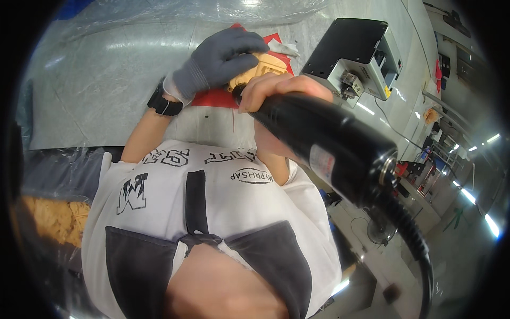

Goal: Cleaning and inspecting small plastic toy components using a hand-held air tool.

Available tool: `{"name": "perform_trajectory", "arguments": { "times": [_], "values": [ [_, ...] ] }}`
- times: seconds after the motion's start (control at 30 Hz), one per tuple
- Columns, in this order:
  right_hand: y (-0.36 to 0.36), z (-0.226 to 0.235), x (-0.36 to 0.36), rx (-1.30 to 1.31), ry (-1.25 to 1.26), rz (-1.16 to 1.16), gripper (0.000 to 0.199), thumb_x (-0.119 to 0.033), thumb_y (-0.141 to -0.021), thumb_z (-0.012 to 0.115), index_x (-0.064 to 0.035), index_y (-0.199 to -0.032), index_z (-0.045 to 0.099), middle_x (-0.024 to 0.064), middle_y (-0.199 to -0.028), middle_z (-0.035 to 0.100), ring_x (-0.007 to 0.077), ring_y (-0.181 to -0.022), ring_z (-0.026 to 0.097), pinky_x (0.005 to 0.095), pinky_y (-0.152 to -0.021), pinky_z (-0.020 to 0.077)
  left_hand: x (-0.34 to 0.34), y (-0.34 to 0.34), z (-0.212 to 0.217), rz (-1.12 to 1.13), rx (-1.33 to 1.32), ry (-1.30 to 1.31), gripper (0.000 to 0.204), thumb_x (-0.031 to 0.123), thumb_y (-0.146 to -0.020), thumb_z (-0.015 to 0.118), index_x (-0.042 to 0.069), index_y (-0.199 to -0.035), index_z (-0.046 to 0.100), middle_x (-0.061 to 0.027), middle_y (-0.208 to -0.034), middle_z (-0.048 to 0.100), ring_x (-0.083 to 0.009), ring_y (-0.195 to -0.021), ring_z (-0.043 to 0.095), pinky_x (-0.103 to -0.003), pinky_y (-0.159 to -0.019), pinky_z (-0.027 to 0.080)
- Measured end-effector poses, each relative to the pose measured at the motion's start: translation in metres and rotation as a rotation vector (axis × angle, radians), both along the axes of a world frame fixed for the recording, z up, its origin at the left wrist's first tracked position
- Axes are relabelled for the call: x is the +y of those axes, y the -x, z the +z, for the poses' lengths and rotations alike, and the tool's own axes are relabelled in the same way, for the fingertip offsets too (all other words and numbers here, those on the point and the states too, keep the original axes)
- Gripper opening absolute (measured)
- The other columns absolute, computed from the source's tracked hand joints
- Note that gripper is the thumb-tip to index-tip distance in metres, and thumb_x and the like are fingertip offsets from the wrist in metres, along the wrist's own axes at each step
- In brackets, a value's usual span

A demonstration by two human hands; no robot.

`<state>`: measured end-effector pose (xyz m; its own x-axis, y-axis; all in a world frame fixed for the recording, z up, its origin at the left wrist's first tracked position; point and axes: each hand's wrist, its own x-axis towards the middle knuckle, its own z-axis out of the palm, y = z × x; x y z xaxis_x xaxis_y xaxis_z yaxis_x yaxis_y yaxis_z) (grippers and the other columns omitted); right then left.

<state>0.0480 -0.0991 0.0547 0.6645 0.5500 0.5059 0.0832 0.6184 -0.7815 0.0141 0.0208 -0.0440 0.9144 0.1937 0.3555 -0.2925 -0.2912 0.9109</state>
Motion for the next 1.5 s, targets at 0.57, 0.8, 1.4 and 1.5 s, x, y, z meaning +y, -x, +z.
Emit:
{"name": "perform_trajectory", "arguments": {
  "times": [0.57,0.8,1.4,1.5],
  "values": [
    [-0.052,0.039,-0.107,-0.167,-0.07,-0.691,0.091,-0.077,-0.072,0.023,0.0017,-0.114,0.04,0.012,-0.057,0.053,0.0219,-0.044,0.051,0.0339,-0.044,0.044,-0.014,-0.009,0.004,-0.023,0.074,0.173,0.024,0.01,-0.074,0.057,0.005,-0.097,0.059,-0.0101,-0.094,0.059,-0.0203,-0.083,0.057,-0.03,-0.075,0.046],
    [-0.121,0.023,-0.12,0.069,0.078,-1.059,0.089,-0.08,-0.069,0.009,-0.0039,-0.096,0.047,0.0089,-0.05,0.047,0.0181,-0.039,0.043,0.0289,-0.04,0.0409,-0.014,-0.009,0.005,-0.029,0.157,0.234,0.026,0.009,-0.076,0.056,0.005,-0.102,0.059,-0.0095,-0.098,0.058,-0.0172,-0.088,0.058,-0.028,-0.08,0.045],
    [-0.053,0.019,-0.008,0.013,-0.193,-0.159,0.099,-0.083,-0.065,0.021,0.0069,-0.101,0.043,0.0179,-0.057,0.053,0.0231,-0.042,0.051,0.0317,-0.043,0.046,0.003,-0.004,0.011,-0.109,0.267,0.469,0.032,0.011,-0.082,0.043,-0.003,-0.109,0.054,-0.0097,-0.107,0.056,-0.0156,-0.097,0.051,-0.027,-0.088,0.038],
    [-0.052,0.015,-0.001,0.046,-0.153,-0.187,0.101,-0.085,-0.063,0.018,0.006,-0.1,0.044,0.0167,-0.055,0.052,0.0229,-0.04,0.05,0.0305,-0.04,0.0453,0.001,-0.003,0.009,-0.077,0.256,0.417,0.031,0.01,-0.081,0.043,-0.002,-0.108,0.054,-0.0092,-0.104,0.056,-0.0148,-0.095,0.052,-0.026,-0.086,0.039]
  ]
}}
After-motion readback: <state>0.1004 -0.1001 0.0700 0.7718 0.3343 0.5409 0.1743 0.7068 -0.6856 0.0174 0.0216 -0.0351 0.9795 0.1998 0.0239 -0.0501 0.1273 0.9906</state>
